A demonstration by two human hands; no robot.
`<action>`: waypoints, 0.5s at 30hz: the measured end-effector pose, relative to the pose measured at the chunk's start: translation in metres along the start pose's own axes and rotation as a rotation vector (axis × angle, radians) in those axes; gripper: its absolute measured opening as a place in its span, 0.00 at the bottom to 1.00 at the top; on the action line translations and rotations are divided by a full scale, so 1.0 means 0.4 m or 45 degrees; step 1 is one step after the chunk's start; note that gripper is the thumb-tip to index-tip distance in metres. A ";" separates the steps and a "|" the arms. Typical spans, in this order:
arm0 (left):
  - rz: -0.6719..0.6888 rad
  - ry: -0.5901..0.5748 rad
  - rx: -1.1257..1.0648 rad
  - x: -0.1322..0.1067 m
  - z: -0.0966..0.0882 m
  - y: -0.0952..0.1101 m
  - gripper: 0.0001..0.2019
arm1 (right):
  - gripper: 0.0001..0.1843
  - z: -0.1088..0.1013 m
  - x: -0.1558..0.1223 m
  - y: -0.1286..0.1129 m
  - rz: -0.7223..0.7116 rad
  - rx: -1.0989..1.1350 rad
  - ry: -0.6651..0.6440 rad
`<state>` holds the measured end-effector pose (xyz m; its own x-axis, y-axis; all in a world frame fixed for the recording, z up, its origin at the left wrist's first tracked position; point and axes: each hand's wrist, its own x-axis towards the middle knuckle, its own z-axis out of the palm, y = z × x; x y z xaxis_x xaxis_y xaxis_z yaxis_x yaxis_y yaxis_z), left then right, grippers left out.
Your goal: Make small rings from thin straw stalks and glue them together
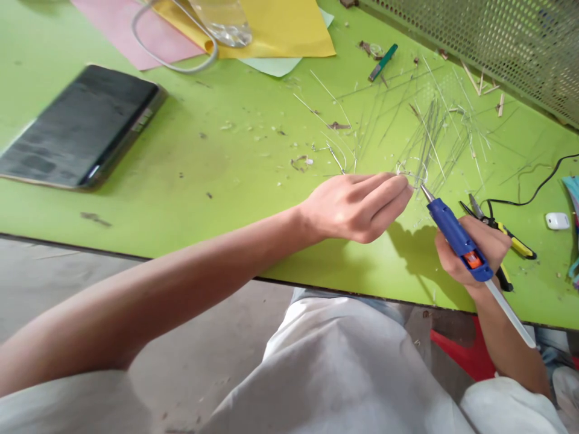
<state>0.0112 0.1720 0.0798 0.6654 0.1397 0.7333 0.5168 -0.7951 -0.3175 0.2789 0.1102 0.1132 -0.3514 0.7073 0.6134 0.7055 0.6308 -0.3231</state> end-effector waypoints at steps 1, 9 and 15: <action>0.000 0.007 -0.002 0.001 0.000 0.000 0.16 | 0.22 -0.001 -0.001 0.001 -0.005 -0.003 -0.015; -0.099 0.039 -0.317 -0.007 0.003 -0.001 0.18 | 0.22 -0.004 -0.006 0.006 -0.021 -0.040 -0.062; -0.261 -0.043 -0.569 -0.008 0.006 -0.003 0.18 | 0.24 -0.004 -0.008 0.005 -0.029 -0.094 -0.069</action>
<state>0.0098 0.1740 0.0763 0.5954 0.3328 0.7312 0.3623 -0.9236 0.1254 0.2824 0.1089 0.1119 -0.3989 0.7106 0.5796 0.7398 0.6228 -0.2545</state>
